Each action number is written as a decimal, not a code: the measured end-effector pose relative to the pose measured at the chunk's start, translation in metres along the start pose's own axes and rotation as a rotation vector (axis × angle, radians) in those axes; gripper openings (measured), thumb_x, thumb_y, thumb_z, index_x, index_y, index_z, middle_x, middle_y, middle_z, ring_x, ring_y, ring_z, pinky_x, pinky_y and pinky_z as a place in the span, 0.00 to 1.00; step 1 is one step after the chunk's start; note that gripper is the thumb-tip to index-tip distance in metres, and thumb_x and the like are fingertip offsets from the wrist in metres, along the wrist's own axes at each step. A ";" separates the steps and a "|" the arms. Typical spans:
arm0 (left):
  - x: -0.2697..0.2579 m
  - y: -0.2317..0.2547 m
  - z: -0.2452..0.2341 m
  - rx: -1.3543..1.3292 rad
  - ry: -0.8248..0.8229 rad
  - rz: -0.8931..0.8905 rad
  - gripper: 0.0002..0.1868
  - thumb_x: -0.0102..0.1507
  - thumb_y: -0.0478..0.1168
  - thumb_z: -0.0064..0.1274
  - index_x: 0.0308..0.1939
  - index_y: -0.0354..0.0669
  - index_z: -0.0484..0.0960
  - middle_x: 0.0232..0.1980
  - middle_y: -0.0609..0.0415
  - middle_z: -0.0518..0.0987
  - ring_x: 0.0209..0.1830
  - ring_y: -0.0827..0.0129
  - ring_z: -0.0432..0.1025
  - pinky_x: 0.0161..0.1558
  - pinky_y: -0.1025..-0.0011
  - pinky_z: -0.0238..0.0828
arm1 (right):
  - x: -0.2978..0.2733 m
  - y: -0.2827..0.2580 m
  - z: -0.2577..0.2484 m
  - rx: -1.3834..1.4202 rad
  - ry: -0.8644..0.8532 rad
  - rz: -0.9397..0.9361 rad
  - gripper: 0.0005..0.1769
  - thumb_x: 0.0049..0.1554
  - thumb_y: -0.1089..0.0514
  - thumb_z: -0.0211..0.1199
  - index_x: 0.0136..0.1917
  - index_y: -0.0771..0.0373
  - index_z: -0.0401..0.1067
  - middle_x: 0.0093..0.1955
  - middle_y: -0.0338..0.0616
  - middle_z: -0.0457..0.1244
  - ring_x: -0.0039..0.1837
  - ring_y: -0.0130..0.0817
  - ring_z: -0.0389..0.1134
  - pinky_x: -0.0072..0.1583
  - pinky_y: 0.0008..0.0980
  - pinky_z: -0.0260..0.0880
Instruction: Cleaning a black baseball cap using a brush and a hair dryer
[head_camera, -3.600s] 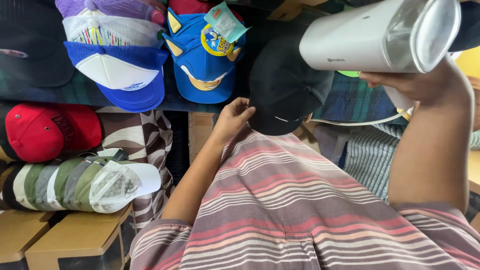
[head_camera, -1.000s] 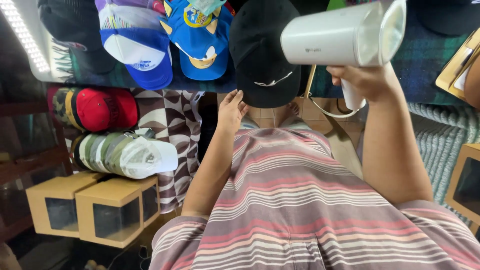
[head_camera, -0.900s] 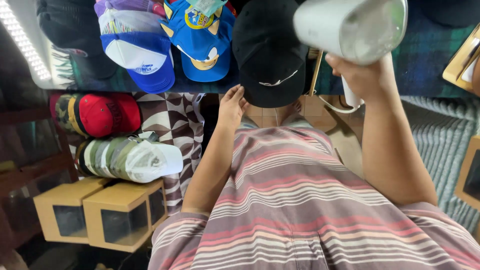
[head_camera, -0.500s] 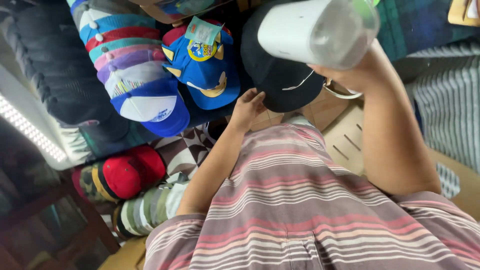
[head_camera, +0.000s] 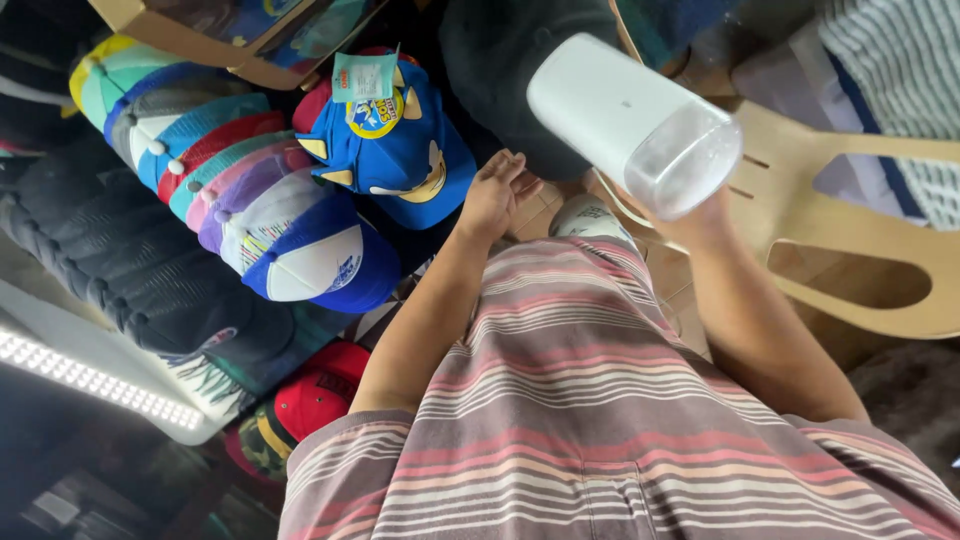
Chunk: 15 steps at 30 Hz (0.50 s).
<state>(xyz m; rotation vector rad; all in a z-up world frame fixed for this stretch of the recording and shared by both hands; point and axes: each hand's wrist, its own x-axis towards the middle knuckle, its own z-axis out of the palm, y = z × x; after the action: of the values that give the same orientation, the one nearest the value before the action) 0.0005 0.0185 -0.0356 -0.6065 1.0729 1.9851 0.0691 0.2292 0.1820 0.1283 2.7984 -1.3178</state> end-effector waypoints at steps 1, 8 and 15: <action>-0.005 0.005 0.006 -0.011 -0.003 -0.022 0.07 0.69 0.37 0.53 0.45 0.36 0.74 0.53 0.43 0.67 0.59 0.45 0.73 0.63 0.45 0.73 | -0.007 -0.002 0.008 -0.001 0.009 0.004 0.28 0.61 0.59 0.69 0.70 0.68 0.63 0.59 0.51 0.65 0.59 0.42 0.67 0.55 0.41 0.69; -0.027 0.013 0.010 0.006 -0.044 -0.001 0.13 0.70 0.47 0.55 0.47 0.39 0.76 0.53 0.40 0.71 0.61 0.44 0.72 0.65 0.44 0.69 | -0.047 0.013 0.037 0.027 0.046 0.018 0.29 0.62 0.58 0.67 0.72 0.67 0.61 0.60 0.51 0.66 0.58 0.42 0.68 0.56 0.41 0.69; -0.061 0.032 0.028 0.043 -0.069 -0.011 0.21 0.73 0.50 0.48 0.61 0.37 0.74 0.59 0.34 0.75 0.66 0.39 0.71 0.68 0.40 0.63 | -0.075 0.029 0.070 0.065 0.059 -0.009 0.31 0.63 0.57 0.64 0.75 0.66 0.59 0.60 0.51 0.67 0.57 0.41 0.70 0.56 0.40 0.70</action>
<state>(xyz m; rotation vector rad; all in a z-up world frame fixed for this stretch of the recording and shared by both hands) 0.0085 0.0062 0.0372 -0.5164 1.0646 1.9545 0.1470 0.1892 0.1207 0.1604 2.8083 -1.4304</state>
